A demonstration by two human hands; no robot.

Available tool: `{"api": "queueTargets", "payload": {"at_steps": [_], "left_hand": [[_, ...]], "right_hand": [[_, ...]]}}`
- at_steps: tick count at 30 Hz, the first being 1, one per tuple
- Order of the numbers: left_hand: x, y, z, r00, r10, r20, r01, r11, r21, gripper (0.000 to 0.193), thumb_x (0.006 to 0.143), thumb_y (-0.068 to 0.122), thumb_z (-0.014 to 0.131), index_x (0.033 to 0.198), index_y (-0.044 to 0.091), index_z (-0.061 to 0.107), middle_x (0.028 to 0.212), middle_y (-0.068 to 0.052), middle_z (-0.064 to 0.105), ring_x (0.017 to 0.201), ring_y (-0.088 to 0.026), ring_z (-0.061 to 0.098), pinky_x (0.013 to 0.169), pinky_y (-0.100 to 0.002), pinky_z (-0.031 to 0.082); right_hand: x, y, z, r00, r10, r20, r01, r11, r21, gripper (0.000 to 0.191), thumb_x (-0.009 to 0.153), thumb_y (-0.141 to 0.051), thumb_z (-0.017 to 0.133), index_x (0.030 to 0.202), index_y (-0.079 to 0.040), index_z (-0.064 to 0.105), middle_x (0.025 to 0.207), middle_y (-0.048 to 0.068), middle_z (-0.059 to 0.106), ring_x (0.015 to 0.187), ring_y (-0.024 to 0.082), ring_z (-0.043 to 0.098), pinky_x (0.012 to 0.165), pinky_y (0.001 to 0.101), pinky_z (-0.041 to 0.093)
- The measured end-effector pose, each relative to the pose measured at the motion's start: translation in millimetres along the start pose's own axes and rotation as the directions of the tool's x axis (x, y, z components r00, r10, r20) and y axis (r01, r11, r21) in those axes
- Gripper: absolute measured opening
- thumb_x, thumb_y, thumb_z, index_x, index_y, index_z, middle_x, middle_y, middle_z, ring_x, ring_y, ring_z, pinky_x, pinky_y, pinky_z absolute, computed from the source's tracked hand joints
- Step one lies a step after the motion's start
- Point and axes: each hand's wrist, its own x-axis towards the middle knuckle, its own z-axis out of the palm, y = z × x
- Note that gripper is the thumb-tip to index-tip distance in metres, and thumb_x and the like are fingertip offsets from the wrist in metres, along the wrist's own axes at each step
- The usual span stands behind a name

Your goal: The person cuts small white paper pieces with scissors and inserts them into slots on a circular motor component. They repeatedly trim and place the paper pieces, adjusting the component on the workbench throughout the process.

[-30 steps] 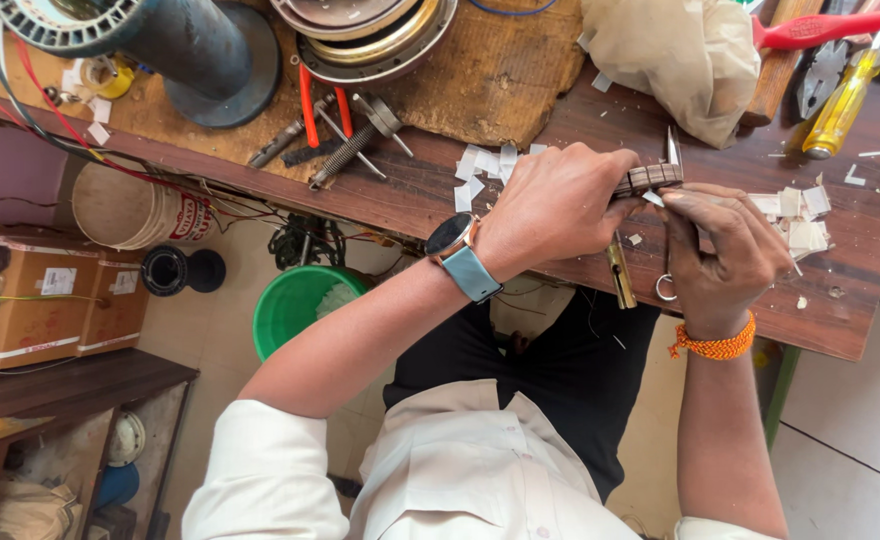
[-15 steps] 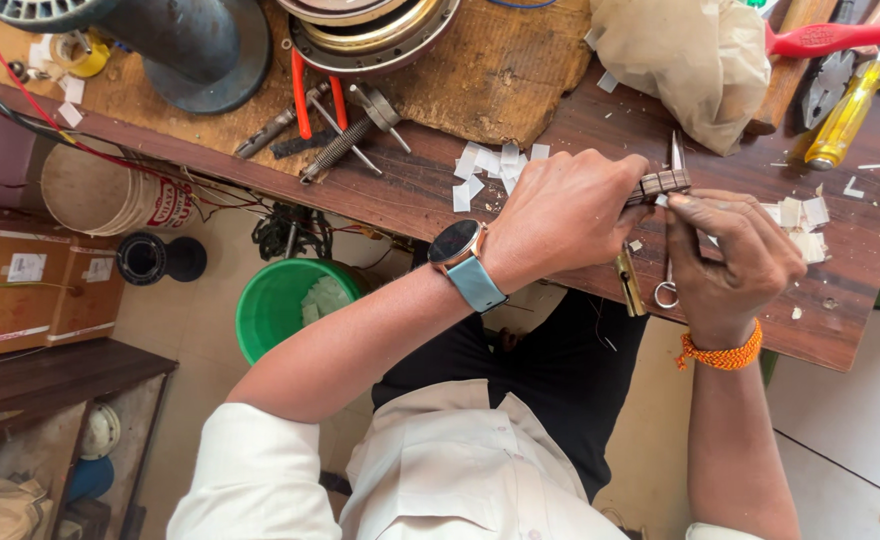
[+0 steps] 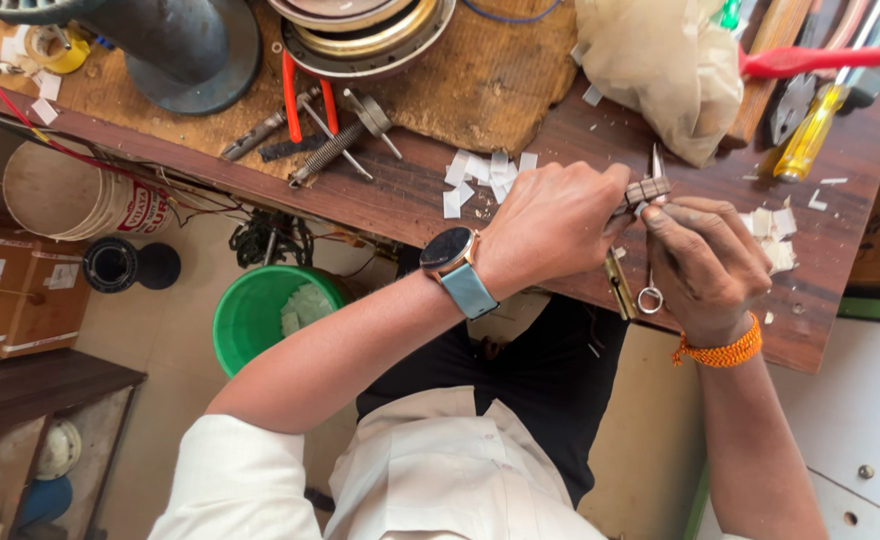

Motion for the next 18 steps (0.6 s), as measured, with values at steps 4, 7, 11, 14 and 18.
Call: {"api": "queueTargets", "payload": {"at_steps": [4,7,11,14,18], "left_hand": [[3.1,0.2,-0.9,1.0,-0.001,-0.004,0.001,1.0,-0.005,0.024,0.085,0.025,0.071,0.087,0.003,0.061,0.072,-0.021,0.069,0.067,-0.044,0.067,0.058,-0.056,0.05],[1.4,-0.4,0.7,0.999,0.014,-0.029,-0.014,1.0,-0.01,0.023,0.085,0.024,0.071,0.087,0.003,0.061,0.073,-0.021,0.069,0.068,-0.044,0.067,0.058,-0.056,0.051],[-2.3,-3.1,5.1,0.998,0.032,-0.052,-0.032,0.999,0.004,0.023,0.085,0.023,0.071,0.086,0.003,0.061,0.074,-0.022,0.069,0.068,-0.045,0.067,0.058,-0.055,0.051],[-1.2,-4.6,9.4,0.998,0.035,-0.058,-0.034,0.999,0.006,0.023,0.082,0.023,0.072,0.084,0.003,0.06,0.075,-0.021,0.069,0.07,-0.045,0.068,0.059,-0.055,0.052],[-4.4,-8.5,16.8,0.992,0.095,-0.087,-0.092,0.995,0.033,0.018,0.073,0.011,0.069,0.088,0.005,0.061,0.078,-0.017,0.071,0.074,-0.043,0.069,0.063,-0.053,0.054]], "right_hand": [[12.3,-4.9,-12.2,0.994,0.054,0.098,-0.053,0.999,-0.011,0.03,0.086,0.017,0.081,0.111,0.003,0.072,0.105,0.015,0.072,0.096,0.03,0.072,0.082,0.0356,0.059],[21.6,-14.6,-20.0,0.981,0.11,0.16,-0.106,0.994,-0.036,0.027,0.089,0.013,0.081,0.111,0.002,0.071,0.104,0.014,0.072,0.097,0.028,0.072,0.083,0.0345,0.058],[36.1,-26.5,-28.7,0.949,0.18,0.258,-0.162,0.983,-0.089,0.023,0.091,0.01,0.08,0.11,0.001,0.072,0.105,0.013,0.073,0.093,0.025,0.071,0.079,0.0334,0.057],[43.5,-28.6,-39.3,0.934,0.17,0.315,-0.14,0.983,-0.117,0.017,0.092,0.009,0.078,0.107,0.001,0.072,0.103,0.013,0.073,0.093,0.026,0.072,0.082,0.0338,0.057],[30.4,-26.2,-56.4,0.945,0.194,0.264,-0.191,0.981,-0.036,0.017,0.087,0.012,0.076,0.101,0.002,0.073,0.1,0.015,0.073,0.084,0.026,0.072,0.074,0.0342,0.056]]}}
